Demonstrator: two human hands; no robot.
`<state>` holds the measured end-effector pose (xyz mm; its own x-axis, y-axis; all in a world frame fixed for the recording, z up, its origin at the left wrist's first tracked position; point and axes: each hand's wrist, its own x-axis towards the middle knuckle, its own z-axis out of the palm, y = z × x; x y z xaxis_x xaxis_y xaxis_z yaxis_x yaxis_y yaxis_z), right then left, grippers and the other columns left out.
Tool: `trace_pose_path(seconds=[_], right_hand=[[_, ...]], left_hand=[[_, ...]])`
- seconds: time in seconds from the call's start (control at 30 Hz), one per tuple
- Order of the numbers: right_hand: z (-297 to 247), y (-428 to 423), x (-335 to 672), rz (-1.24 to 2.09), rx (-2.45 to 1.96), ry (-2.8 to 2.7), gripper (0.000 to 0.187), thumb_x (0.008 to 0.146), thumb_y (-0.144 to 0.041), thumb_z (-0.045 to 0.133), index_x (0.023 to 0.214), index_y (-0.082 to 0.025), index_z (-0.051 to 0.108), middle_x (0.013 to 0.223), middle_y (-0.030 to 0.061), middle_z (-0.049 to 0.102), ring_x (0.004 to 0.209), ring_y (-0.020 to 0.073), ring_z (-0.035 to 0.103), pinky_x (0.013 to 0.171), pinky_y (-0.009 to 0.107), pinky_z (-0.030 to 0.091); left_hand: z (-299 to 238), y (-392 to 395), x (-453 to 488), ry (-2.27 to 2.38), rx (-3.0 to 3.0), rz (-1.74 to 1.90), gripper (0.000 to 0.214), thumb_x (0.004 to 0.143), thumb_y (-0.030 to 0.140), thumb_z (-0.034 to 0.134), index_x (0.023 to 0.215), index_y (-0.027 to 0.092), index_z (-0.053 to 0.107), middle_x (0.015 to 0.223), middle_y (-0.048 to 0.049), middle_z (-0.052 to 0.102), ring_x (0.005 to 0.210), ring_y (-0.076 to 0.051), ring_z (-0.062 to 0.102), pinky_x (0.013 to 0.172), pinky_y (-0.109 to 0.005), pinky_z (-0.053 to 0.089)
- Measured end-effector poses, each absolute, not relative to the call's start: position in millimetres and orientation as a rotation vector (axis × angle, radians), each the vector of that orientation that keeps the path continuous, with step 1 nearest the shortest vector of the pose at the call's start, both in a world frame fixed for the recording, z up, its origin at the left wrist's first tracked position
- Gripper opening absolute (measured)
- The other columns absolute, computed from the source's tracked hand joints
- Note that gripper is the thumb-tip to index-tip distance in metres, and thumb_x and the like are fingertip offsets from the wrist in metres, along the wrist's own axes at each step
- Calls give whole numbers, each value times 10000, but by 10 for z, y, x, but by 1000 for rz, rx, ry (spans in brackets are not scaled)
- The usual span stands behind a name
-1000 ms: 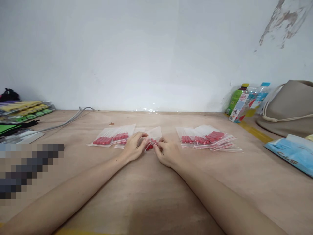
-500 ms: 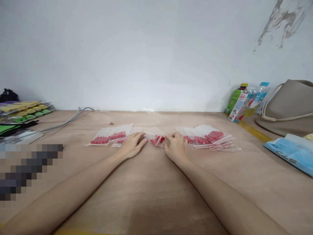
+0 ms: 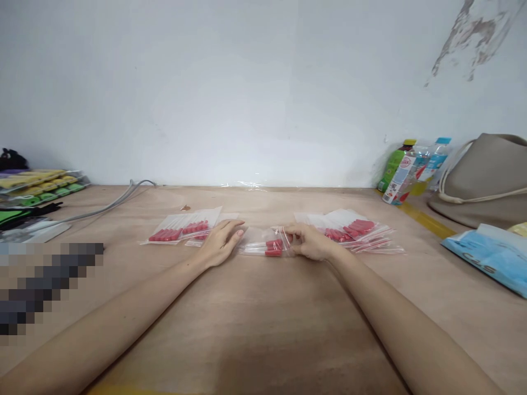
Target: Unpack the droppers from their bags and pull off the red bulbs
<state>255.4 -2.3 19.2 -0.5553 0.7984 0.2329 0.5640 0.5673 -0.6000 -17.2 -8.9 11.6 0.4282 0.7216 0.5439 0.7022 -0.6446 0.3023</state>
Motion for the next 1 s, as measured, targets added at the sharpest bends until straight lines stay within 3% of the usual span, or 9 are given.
trace_pose_path(seconds=[0.2, 0.4, 0.6, 0.77, 1.0], right_hand=[[207, -73, 2447, 538, -1106, -2296, 326, 663, -259, 614, 983, -224, 664, 742, 16, 618, 765, 192, 561, 719, 289, 438], [190, -154, 2294, 498, -1080, -2284, 399, 732, -170, 509, 1119, -235, 582, 1069, 53, 594, 930, 195, 554, 808, 310, 436], [90, -80, 2360, 720, -1051, -2307, 497, 753, -291, 553, 1239, -230, 466, 1220, 45, 511, 1100, 210, 481, 939, 361, 378], [136, -107, 2329, 827, -1030, -2300, 476, 729, -295, 597, 1191, -225, 509, 1146, 49, 559, 1049, 218, 512, 910, 367, 399], [207, -204, 2211, 829, -906, -2232, 366, 777, -266, 526, 1141, -223, 532, 1115, 38, 585, 953, 185, 560, 836, 347, 437]], left_hand=[[138, -175, -155, 976, 2783, 749, 514, 816, 416, 484, 1276, 208, 388, 1270, -82, 462, 1161, -221, 430, 961, -369, 376], [136, -210, -145, 1077, 2802, 787, 394, 793, 362, 513, 1149, 191, 515, 1033, -82, 604, 958, -221, 549, 826, -355, 443], [122, -251, -136, 1130, 2805, 907, 276, 774, 329, 528, 998, 178, 579, 855, -52, 617, 801, -182, 569, 720, -303, 455], [100, -232, -141, 1142, 2761, 969, 213, 773, 304, 532, 926, 176, 607, 809, -41, 616, 751, -162, 565, 694, -286, 452], [91, -216, -156, 1173, 2720, 990, 202, 764, 315, 541, 893, 179, 617, 790, -36, 624, 740, -163, 571, 702, -294, 460]])
